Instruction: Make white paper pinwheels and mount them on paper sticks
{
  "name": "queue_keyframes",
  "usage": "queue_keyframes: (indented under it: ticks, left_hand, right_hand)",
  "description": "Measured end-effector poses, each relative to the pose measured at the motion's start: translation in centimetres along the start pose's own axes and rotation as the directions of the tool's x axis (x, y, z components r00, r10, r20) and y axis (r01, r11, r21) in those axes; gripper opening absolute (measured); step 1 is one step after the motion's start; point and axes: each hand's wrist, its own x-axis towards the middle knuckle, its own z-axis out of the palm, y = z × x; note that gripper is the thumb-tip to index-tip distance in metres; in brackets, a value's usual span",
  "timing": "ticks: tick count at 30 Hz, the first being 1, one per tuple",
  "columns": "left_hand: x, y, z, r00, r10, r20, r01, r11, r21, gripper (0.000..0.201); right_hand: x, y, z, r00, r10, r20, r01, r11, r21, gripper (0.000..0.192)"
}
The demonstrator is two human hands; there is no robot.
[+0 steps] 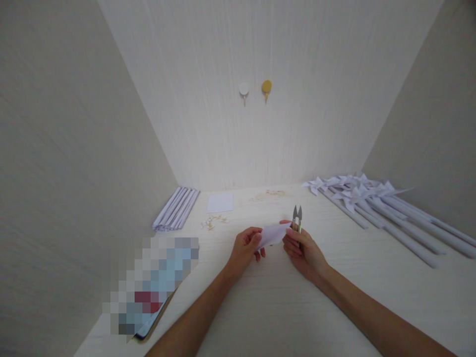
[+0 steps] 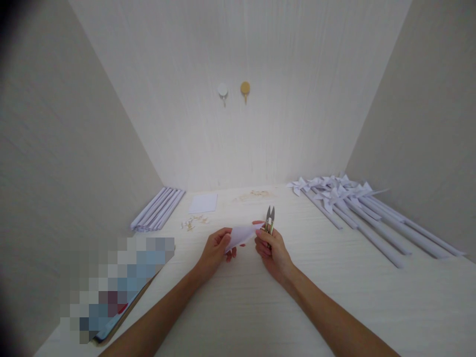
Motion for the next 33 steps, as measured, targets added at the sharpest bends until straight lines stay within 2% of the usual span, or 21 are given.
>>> queue_keyframes:
  ticks: [4, 7, 9, 13, 16, 22, 33]
  left_hand:
    - [0.2, -0.3, -0.1, 0.997, 0.001, -0.080, -0.002, 1.000, -0.002, 0.036]
    - [0.4, -0.6, -0.4, 0.991, 0.004, -0.137, -0.008, 1.000, -0.028, 0.028]
    - [0.5, -0.6, -0.5, 0.992, -0.006, -0.129, 0.000, 0.999, -0.045, 0.025]
    - [0.4, -0.4, -0.5, 0.994, -0.047, -0.100, 0.040, 0.997, -0.071, 0.028]
    - [0.3, -0.1, -0.4, 0.989, -0.074, -0.126, 0.057, 0.990, -0.130, 0.029]
    - [0.5, 0.1, -0.6, 0.973, -0.113, -0.201, 0.060, 0.966, -0.250, 0.031]
    - [0.8, 0.6, -1.8, 0.939, -0.140, -0.314, -0.041, 0.861, -0.506, 0.031]
  right_hand:
    - [0.0, -0.1, 0.0, 0.999, 0.030, -0.013, -0.030, 0.999, 0.017, 0.017]
    - [0.1, 0.1, 0.2, 0.999, 0.051, -0.014, -0.051, 0.999, -0.008, 0.014]
    - [0.2, 0.3, 0.3, 0.998, 0.047, -0.028, -0.048, 0.998, -0.040, 0.014]
    - [0.2, 0.6, 0.4, 0.989, 0.018, -0.148, -0.033, 0.994, -0.102, 0.018]
    - [0.3, 0.8, 0.3, 0.986, 0.005, -0.170, -0.024, 0.993, -0.112, 0.024]
    - [0.4, 0.7, 0.0, 0.989, 0.010, -0.148, -0.009, 1.000, 0.002, 0.039]
    - [0.4, 0.4, -0.2, 0.989, -0.031, -0.145, 0.045, 0.994, 0.100, 0.037]
